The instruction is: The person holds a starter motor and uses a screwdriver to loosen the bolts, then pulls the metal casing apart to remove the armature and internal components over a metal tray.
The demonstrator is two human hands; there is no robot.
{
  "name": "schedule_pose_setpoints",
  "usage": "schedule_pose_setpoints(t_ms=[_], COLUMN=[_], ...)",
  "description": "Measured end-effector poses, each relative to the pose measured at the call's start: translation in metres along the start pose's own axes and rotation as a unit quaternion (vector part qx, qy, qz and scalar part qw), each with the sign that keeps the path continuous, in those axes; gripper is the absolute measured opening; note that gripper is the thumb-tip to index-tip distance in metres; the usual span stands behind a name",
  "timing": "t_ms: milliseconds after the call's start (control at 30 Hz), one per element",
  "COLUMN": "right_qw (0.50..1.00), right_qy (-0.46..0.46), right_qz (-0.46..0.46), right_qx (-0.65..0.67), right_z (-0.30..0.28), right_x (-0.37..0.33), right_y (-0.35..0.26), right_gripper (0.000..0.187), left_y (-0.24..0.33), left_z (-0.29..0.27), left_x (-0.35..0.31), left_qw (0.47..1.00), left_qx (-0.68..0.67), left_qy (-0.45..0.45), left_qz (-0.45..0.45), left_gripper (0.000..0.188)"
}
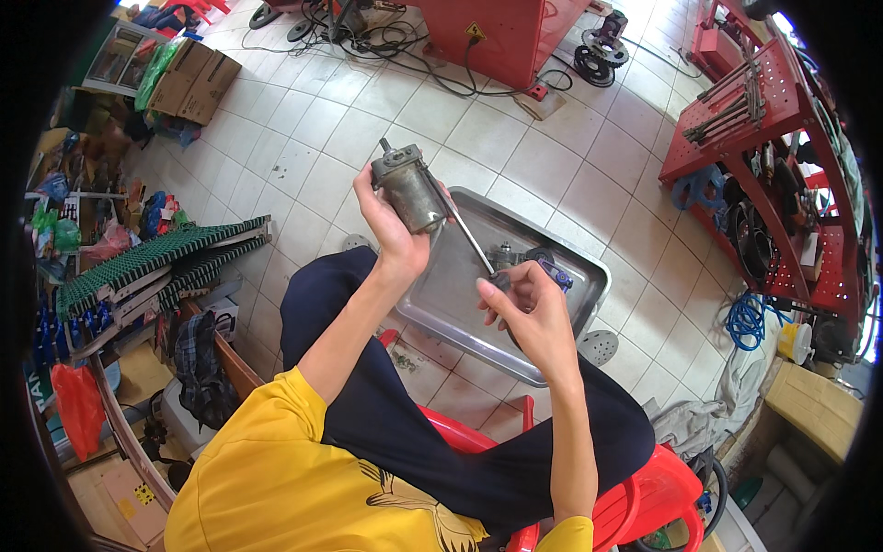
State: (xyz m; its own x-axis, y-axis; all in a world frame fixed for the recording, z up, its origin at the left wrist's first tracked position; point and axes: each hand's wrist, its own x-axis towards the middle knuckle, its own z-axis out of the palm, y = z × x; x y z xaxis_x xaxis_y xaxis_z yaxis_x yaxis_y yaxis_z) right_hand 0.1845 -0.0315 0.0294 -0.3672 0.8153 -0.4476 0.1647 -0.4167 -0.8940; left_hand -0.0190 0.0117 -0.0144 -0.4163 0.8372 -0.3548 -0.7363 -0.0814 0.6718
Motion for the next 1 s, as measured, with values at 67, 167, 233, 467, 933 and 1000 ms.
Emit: schedule_pose_setpoints(t_ms=[67,167,233,467,933,1000], right_qw=[1.0,0.999,0.998,0.998,0.998,0.999], right_qy=[-0.008,-0.019,-0.029,0.013,-0.013,-0.011], right_qz=[-0.006,0.001,0.016,-0.004,0.013,0.01], right_qx=[-0.014,-0.041,-0.045,-0.054,-0.059,-0.034], right_z=[-0.002,0.0,0.0,0.001,0.004,0.007], right_x=[0.002,0.001,-0.001,-0.003,-0.004,-0.004], right_y=[0.007,0.003,-0.003,0.004,0.0,0.001], right_gripper=[0.029,0.031,0.032,0.031,0.034,0.034], left_y=[0.001,0.001,-0.001,-0.001,0.002,0.0], left_z=[0.001,0.001,-0.001,-0.002,0.0,-0.001], left_x=[-0.002,-0.002,0.001,0.001,0.0,0.002], left_qw=[1.0,1.0,1.0,1.0,1.0,1.0], left_qx=[0.006,0.008,0.002,-0.01,0.022,0.02], left_qy=[-0.01,-0.012,0.002,-0.003,-0.012,-0.001], left_qz=[0.002,0.009,0.016,0.007,-0.001,0.001], left_gripper=[0.059,0.059,0.058,0.056,0.065,0.066])
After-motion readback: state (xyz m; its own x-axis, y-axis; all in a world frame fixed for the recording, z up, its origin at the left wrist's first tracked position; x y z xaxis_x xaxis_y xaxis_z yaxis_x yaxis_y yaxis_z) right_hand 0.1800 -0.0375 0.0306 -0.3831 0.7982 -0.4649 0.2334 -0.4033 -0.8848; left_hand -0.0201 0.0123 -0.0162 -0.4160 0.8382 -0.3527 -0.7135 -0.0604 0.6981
